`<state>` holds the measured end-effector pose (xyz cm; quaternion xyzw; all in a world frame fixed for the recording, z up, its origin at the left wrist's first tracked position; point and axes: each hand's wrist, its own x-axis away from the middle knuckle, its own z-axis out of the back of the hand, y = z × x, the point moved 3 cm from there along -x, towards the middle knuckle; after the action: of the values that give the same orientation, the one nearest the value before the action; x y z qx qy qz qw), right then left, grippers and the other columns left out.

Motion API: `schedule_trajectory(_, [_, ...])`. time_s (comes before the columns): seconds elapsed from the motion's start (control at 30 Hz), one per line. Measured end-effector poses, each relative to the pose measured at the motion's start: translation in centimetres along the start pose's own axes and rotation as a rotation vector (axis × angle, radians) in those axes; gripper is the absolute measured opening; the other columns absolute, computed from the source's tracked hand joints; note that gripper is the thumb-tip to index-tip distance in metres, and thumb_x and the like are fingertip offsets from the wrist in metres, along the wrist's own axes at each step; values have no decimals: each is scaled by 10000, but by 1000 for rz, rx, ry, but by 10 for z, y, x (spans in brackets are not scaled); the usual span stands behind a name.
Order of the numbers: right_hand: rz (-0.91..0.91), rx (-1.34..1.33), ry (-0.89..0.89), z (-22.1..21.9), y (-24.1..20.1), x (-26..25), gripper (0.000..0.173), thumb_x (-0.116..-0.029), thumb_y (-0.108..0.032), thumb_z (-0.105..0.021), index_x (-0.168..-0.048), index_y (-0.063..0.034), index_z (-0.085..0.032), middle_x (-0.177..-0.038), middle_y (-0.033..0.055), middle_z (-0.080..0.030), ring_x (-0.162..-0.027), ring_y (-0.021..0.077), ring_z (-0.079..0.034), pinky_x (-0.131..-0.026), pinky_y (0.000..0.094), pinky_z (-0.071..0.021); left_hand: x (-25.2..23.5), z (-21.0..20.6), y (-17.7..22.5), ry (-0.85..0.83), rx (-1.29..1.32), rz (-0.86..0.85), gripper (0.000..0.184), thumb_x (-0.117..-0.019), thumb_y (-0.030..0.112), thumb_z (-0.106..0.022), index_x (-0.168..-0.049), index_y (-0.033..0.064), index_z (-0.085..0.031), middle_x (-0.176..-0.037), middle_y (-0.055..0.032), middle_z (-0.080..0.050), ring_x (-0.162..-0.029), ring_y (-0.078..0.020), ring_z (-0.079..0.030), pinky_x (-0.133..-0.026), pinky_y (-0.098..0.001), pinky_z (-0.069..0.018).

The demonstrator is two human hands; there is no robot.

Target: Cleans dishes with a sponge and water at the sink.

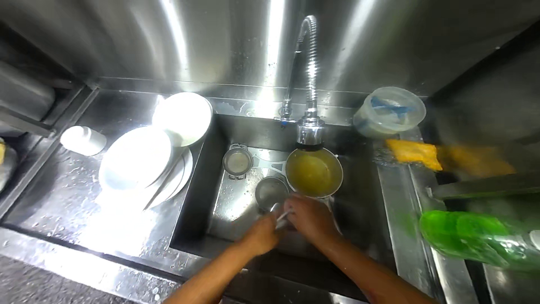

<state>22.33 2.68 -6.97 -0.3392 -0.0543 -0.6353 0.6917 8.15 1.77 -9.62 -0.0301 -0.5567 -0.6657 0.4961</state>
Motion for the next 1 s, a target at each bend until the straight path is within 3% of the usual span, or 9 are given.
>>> schedule_trajectory(0.13, [150,-461,557,38,3,-5,188,-888,-163,-805,-982,-11,-747,-1027,156,-709,-857,289,-698,-779,504,-588,11,34,3,392,90,-49,381,-1072,141,-489,-1434,59,-578,-1245,-199,-691,-1173,-313,-661,-1064,-502,-481])
schedule_trajectory(0.23, [153,-799,1013,50,-6,-5,227,-1012,-169,-628,-1107,29,-683,-1063,151,-668,-883,194,-654,-791,376,-565,23,47,7,561,442,-59,340,-1075,146,-495,-1369,5,-592,-1138,-164,-712,-1039,-209,-695,-981,-419,-537])
schedule_trajectory(0.3, [196,-751,984,29,-38,-10,349,-1073,-192,-482,-1316,25,-607,-1288,193,-618,-1082,252,-650,-911,436,-553,31,46,15,611,718,-85,298,-1091,143,-445,-1289,-13,-604,-1011,-117,-720,-891,-150,-708,-854,-358,-590])
schedule_trajectory(0.37, [357,-592,866,-8,-75,-4,459,-1039,-142,-509,-1454,52,-524,-1529,257,-478,-1433,411,-451,-1178,578,-364,40,48,24,681,926,-135,308,-1101,144,-362,-1233,-8,-595,-902,-69,-690,-791,-119,-678,-751,-318,-584])
schedule_trajectory(0.5, [559,-367,849,-54,-80,33,364,-956,-116,-587,-1294,-63,-712,-1371,182,-650,-1279,379,-620,-1063,502,-518,65,69,16,901,1043,-221,346,-1122,166,-295,-1198,-17,-578,-856,-68,-691,-769,-122,-695,-730,-307,-601])
schedule_trajectory(0.6, [552,-235,957,-54,-30,20,297,-960,-251,-612,-1166,-110,-774,-1251,164,-712,-1142,379,-688,-943,576,-549,85,80,9,950,999,-282,330,-1108,122,-319,-1179,-34,-602,-903,-85,-718,-814,-141,-719,-777,-333,-618])
schedule_trajectory(0.73, [467,-340,990,5,-44,-8,367,-989,-85,-579,-1334,18,-650,-1482,288,-514,-1411,509,-436,-1151,674,-335,93,58,18,850,1017,-257,311,-1100,98,-324,-1155,-40,-598,-856,-77,-730,-770,-138,-732,-736,-318,-630])
schedule_trajectory(0.87, [760,-292,943,-1,-103,-2,378,-959,-45,-552,-1296,-100,-714,-1428,146,-621,-1343,325,-582,-1124,495,-471,87,48,17,856,987,-322,335,-1096,111,-294,-1093,-22,-601,-808,-27,-687,-746,-91,-686,-735,-273,-595])
schedule_trajectory(1.0, [548,-254,934,23,-69,-37,393,-1006,-151,-568,-1381,-65,-644,-1508,223,-518,-1429,422,-456,-1177,593,-357,94,38,16,908,938,-262,296,-1094,96,-367,-1161,-63,-608,-898,-89,-737,-803,-136,-737,-762,-315,-633])
